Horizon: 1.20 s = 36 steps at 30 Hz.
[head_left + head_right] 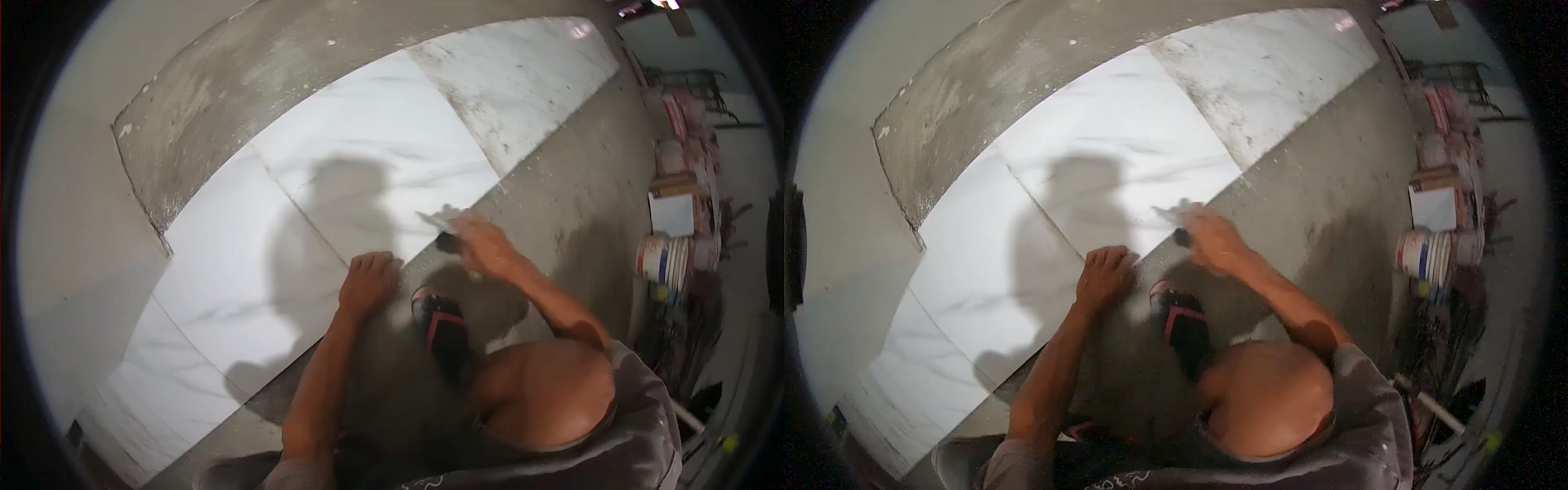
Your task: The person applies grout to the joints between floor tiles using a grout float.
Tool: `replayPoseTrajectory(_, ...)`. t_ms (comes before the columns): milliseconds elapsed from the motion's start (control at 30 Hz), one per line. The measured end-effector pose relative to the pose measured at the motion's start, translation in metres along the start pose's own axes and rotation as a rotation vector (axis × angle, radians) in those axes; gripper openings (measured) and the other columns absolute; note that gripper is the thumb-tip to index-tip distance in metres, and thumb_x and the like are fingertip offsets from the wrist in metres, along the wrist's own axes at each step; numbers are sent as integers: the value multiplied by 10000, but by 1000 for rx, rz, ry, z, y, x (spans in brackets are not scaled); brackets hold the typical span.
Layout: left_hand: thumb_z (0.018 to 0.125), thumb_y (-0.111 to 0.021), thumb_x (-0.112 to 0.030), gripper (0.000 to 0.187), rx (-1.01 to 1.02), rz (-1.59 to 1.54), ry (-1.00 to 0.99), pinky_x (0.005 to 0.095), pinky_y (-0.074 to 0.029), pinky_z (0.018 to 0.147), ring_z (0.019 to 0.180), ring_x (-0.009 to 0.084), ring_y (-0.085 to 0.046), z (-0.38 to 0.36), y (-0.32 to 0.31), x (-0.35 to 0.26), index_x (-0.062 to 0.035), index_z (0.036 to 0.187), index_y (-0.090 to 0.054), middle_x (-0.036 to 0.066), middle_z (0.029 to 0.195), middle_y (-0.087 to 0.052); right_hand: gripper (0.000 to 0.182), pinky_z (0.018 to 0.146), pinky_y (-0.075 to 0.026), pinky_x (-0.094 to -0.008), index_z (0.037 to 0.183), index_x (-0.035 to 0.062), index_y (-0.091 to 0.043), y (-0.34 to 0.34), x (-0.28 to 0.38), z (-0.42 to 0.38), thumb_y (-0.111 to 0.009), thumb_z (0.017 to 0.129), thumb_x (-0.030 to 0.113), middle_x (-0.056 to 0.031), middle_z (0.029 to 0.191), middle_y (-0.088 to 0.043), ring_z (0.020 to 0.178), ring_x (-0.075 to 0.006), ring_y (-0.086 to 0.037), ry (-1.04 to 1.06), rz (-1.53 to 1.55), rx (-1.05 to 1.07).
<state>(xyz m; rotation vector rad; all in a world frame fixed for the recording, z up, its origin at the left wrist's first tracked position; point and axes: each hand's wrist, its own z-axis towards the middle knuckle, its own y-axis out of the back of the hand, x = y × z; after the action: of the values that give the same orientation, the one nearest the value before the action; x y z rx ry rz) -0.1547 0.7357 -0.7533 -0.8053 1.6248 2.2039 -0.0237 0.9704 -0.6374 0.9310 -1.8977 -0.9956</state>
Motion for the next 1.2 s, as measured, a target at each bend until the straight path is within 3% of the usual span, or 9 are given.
replayPoseTrajectory(100, 779, -658, -153, 364, -8, -5, -18, 426, -403, 943, 1099, 264, -526, -2, 2, -3, -130, 1139, -610, 63, 1132, -552, 478, 981, -446, -471, 1243, 30, -576, 53, -17, -84, -606, 766, 51, -277, 1228, -571, 1184, -422, -522, -228, 50, -120)
replayPoseTrajectory(267, 776, -639, -158, 338, -57, -18, -8, 414, -405, 940, 1102, 248, -531, 1, 5, -6, -124, 1112, -625, 52, 1120, -558, 314, 817, -502, -469, 1073, -51, -634, 116, -33, -154, -658, 834, 152, -290, 987, -655, 924, -488, -609, -590, 15, -253)
replayPoseTrajectory(467, 771, -676, -197, 408, 9, 42, 45, 408, -405, 931, 1093, 239, -531, 7, 9, -13, -155, 1171, -604, 53, 1174, -536, 327, 710, -503, -433, 901, -73, -668, 135, -187, -105, -741, 809, 232, -248, 766, -674, 767, -359, -687, -844, 109, -243)
replayPoseTrajectory(667, 721, -759, -246, 656, 162, 109, 106, 428, -404, 922, 1065, 242, -533, 13, 4, -10, -228, 1337, -534, 85, 1356, -465, 258, 537, -454, -362, 778, -89, -650, 160, -261, 61, -751, 795, 148, -73, 698, -637, 605, -141, -566, -698, 311, -305)
replayPoseTrajectory(800, 711, -760, -251, 633, 242, 125, 159, 419, -432, 852, 939, 223, -567, 28, 13, -15, -214, 1314, -572, 112, 1385, -478, 235, 583, -532, -364, 997, -108, -643, 175, -380, 134, -709, 795, -8, -165, 889, -682, 672, -208, -657, -813, 736, -415)
replayPoseTrajectory(900, 688, -753, -248, 621, 262, 169, 201, 422, -436, 821, 917, 222, -567, 31, 8, -16, -225, 1288, -596, 120, 1385, -490, 147, 569, -536, -385, 840, -100, -619, 186, -443, 173, -726, 788, -14, -130, 787, -645, 658, -235, -659, -853, 995, -498)
replayPoseTrajectory(1033, 694, -725, -236, 626, 293, 212, 303, 434, -430, 848, 1008, 272, -552, 28, 0, -29, -249, 1300, -571, 117, 1410, -463, 186, 610, -560, -387, 885, -109, -620, 182, -494, 223, -736, 774, -16, -159, 841, -656, 704, -252, -674, -836, 1031, -447)
replayPoseTrajectory(1067, 687, -722, -228, 628, 258, 252, 307, 439, -429, 859, 1020, 281, -547, 31, -1, -34, -248, 1297, -571, 118, 1412, -463, 225, 590, -547, -384, 911, -125, -622, 183, -483, 239, -745, 765, -6, -162, 845, -661, 699, -244, -667, -891, 806, -461)
replayPoseTrajectory(1200, 683, -699, -152, 627, 120, 359, 420, 472, -416, 917, 1094, 313, -517, 39, -14, -59, -213, 1294, -569, 120, 1461, -424, 269, 546, -488, -388, 922, -136, -623, 159, -440, 359, -745, 744, 24, -166, 834, -661, 689, -190, -624, -374, 966, -350)
